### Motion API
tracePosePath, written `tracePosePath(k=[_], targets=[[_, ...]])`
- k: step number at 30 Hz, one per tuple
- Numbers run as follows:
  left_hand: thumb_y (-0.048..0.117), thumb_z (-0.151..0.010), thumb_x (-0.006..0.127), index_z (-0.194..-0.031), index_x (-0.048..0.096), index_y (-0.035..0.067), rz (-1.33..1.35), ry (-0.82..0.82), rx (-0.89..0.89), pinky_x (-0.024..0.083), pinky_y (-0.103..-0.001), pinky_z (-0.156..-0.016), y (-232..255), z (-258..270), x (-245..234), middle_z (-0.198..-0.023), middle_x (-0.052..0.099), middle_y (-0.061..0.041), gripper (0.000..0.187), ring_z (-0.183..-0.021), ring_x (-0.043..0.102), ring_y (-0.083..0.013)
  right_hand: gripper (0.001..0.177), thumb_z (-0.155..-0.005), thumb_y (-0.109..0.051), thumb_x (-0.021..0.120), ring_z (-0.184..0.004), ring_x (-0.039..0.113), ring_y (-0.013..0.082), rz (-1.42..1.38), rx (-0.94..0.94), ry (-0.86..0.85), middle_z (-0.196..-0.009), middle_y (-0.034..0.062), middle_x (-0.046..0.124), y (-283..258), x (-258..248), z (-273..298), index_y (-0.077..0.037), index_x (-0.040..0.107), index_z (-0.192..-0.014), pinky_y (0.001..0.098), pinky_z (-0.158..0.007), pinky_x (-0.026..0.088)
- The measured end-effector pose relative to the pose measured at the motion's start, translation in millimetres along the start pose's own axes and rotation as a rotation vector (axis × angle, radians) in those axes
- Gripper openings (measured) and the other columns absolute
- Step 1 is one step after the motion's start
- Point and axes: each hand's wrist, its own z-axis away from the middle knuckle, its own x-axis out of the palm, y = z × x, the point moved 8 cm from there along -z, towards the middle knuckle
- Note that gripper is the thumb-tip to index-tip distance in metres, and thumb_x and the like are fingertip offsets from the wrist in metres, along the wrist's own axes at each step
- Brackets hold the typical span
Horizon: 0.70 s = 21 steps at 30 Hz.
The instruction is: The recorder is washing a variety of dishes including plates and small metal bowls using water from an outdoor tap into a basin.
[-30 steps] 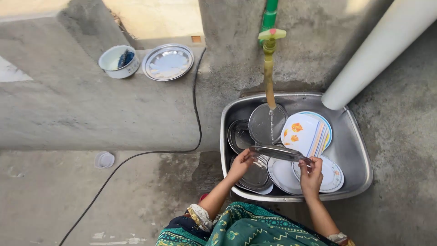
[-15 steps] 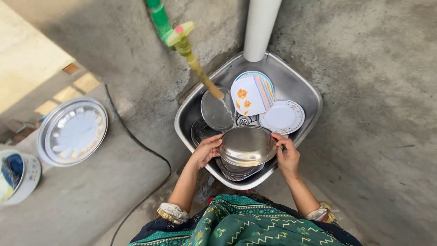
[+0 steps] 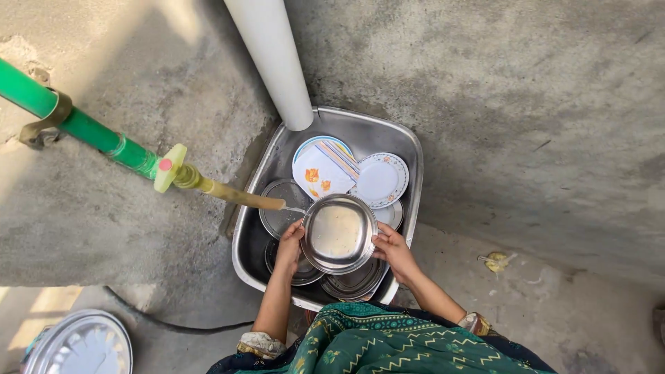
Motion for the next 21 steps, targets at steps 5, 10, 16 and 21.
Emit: tracePosePath(k=[5, 10, 16, 21], targets=[[0.035, -0.1, 0.055, -0.148, 0.054, 0.011, -0.102, -0.059, -0.1, 0.05, -0.036, -0.09, 9, -4, 10, -0.125, 0.065, 0.0, 0.053, -0.103, 0.06, -0.0143, 0.044, -0.105, -0.015, 0.056, -0.095, 0.067, 0.0103, 0.009, -0.201, 0.05, -0.108, 0.0054, 0.074, -5, 36, 20, -0.007, 0.054, -0.149, 0.0275, -0.083, 0.053], [0.085, -0.09, 0.035, -0.146, 0.046, 0.008, 0.031, -0.29, -0.321, 0.047, -0.05, -0.103, 2, 3, 28, -0.135, 0.059, -0.011, 0.096, -0.122, 0.057, -0.0283, 0.025, -0.099, -0.004, 0.065, -0.099, 0.068, 0.0156, 0.504, -0.606, 0.386, -0.112, 0.0052, 0.074, -49, 88, 88, -0.004, 0.072, -0.123, 0.0308, -0.087, 0.053], [0.064, -0.092, 0.046, -0.125, 0.062, 0.001, 0.314, -0.39, -0.542, 0.058, -0.051, -0.088, 11, 49, 44, -0.122, 0.069, -0.02, 0.073, -0.107, 0.069, -0.0348, 0.037, -0.085, 0.0, 0.07, -0.116, 0.068, 0.0283, 1.043, -0.92, 0.287, -0.115, 0.0043, 0.075, -59, 140, 138, -0.014, 0.078, -0.118, 0.0372, -0.102, 0.052], [0.037, -0.098, 0.055, -0.117, 0.066, 0.003, 0.329, -0.283, -0.415, 0.062, -0.041, -0.08, -18, 8, 19, -0.112, 0.074, -0.014, 0.04, -0.096, 0.073, -0.0277, 0.028, -0.085, -0.016, 0.077, -0.119, 0.061, 0.0325, 1.091, -0.766, 0.068, -0.129, 0.0104, 0.068, -112, 189, 197, -0.013, 0.079, -0.113, 0.043, -0.097, 0.049]])
